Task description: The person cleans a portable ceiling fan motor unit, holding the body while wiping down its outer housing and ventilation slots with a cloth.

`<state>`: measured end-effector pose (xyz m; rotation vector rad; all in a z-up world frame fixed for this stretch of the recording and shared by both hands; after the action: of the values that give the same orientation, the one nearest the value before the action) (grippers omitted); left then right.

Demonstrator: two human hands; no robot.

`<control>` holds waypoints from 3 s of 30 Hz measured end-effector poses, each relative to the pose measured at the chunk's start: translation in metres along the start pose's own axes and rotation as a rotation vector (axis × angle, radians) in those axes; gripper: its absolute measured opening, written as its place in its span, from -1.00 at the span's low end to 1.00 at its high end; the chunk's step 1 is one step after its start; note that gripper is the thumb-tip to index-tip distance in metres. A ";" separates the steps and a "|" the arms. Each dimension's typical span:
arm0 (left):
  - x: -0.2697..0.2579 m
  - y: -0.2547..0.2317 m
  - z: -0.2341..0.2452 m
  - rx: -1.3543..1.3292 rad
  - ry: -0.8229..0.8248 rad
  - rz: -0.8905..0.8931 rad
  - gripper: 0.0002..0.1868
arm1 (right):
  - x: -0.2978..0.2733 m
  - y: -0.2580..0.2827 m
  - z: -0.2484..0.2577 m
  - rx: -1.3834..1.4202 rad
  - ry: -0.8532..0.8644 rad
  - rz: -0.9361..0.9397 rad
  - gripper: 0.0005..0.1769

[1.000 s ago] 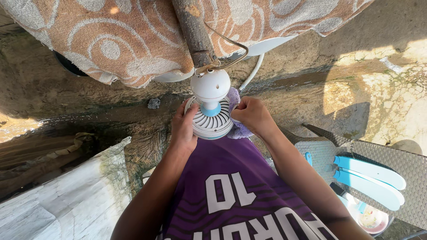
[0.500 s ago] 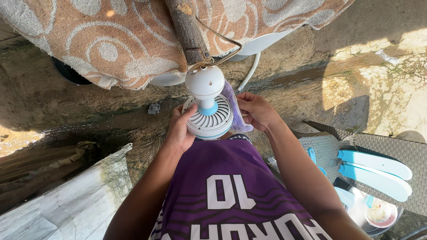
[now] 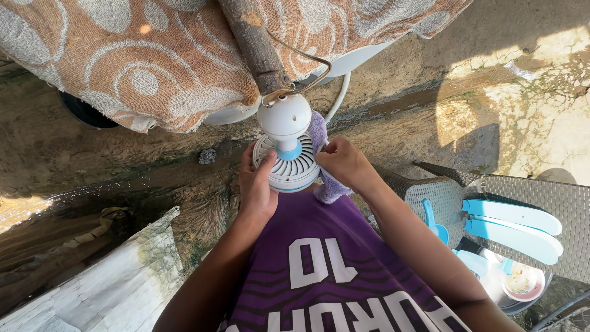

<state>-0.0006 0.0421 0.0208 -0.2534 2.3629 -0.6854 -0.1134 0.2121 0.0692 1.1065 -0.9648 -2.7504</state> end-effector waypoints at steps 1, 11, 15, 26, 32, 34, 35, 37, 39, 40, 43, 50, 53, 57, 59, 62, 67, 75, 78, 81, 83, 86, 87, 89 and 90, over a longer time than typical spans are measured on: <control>0.001 0.002 0.001 0.019 -0.002 0.006 -0.46 | 0.004 0.003 -0.001 -0.041 -0.035 0.015 -0.56; 0.006 -0.002 -0.001 0.039 -0.159 0.064 -0.37 | 0.053 0.011 0.013 -0.145 0.245 0.140 -0.67; 0.006 -0.002 0.003 -0.003 -0.148 0.071 -0.37 | 0.070 0.014 0.017 -0.016 0.356 0.126 -0.72; 0.000 -0.002 0.005 -0.045 -0.120 0.031 -0.43 | 0.125 0.035 0.009 0.029 0.645 0.526 -0.54; 0.000 0.004 0.004 -0.036 -0.188 -0.010 -0.41 | 0.123 0.032 0.006 0.036 0.644 0.277 -0.59; 0.001 0.004 0.005 -0.022 -0.205 -0.063 -0.41 | 0.107 0.025 0.013 -0.066 0.598 0.251 -0.67; 0.003 0.005 0.004 -0.012 -0.221 -0.111 -0.41 | 0.096 0.020 0.019 -0.172 0.550 0.220 -0.72; 0.004 0.007 0.004 -0.008 -0.243 -0.110 -0.40 | 0.074 0.013 0.018 -0.075 0.519 0.226 -0.72; 0.004 0.008 0.004 0.000 -0.274 -0.119 -0.38 | 0.057 0.010 0.016 0.023 0.498 0.241 -0.72; 0.005 0.010 0.002 -0.014 -0.243 -0.122 -0.38 | 0.051 0.009 0.016 0.065 0.451 0.223 -0.70; 0.002 0.011 0.001 -0.035 -0.223 -0.106 -0.37 | 0.050 0.009 0.015 0.083 0.388 0.190 -0.66; 0.004 0.005 0.004 -0.018 -0.229 -0.110 -0.35 | 0.083 0.010 0.000 0.114 0.444 0.230 -0.64; 0.004 0.004 0.006 -0.016 -0.175 -0.129 -0.40 | 0.097 0.018 0.000 0.103 0.490 0.193 -0.65; 0.002 0.000 0.008 0.000 -0.219 -0.094 -0.41 | 0.102 0.033 0.003 0.195 0.566 0.038 -0.58; 0.001 0.001 0.008 -0.005 -0.194 -0.085 -0.43 | 0.108 0.044 0.004 0.047 0.535 0.268 -0.45; 0.001 0.002 0.010 -0.011 -0.180 -0.076 -0.44 | 0.119 0.047 0.004 0.111 0.662 0.416 -0.35; 0.001 0.005 0.009 -0.040 -0.170 -0.037 -0.44 | 0.118 0.020 0.005 0.177 0.544 0.297 -0.49; 0.002 0.008 0.003 -0.074 -0.133 -0.032 -0.46 | 0.079 -0.022 0.022 0.929 0.379 -0.184 -0.67; 0.001 0.005 0.002 -0.063 -0.143 -0.027 -0.45 | 0.075 -0.026 0.030 0.941 0.511 0.036 -0.78; 0.001 0.004 0.000 -0.062 -0.128 -0.025 -0.44 | 0.073 -0.018 0.035 0.634 0.444 0.312 -0.75; 0.000 0.004 0.000 -0.062 -0.145 -0.016 -0.44 | 0.069 -0.013 0.045 0.095 0.206 0.264 -0.77; 0.001 0.005 0.003 -0.065 -0.112 -0.022 -0.46 | 0.071 -0.004 0.049 0.191 0.259 0.567 -0.91; 0.002 0.006 0.004 -0.068 -0.113 -0.023 -0.46 | 0.076 -0.004 0.049 0.188 0.261 0.568 -0.90; 0.004 0.008 0.006 -0.079 -0.103 -0.015 -0.47 | 0.087 -0.006 0.045 0.575 0.485 0.620 -0.95; 0.005 0.007 0.008 -0.082 -0.104 -0.017 -0.47 | 0.092 -0.010 0.043 0.572 0.488 0.621 -0.95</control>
<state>0.0006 0.0430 0.0085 -0.3370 2.2938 -0.5702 -0.2078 0.2214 0.0303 1.1749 -1.6865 -1.6552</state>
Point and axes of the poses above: each hand's wrist, its own x-axis towards the middle knuckle, its own z-axis out of the back of the hand, y = z × x, the point moved 1 cm from there along x, towards the middle knuckle, and after that the axes turned 2 degrees about z, right-handed, at the moved point
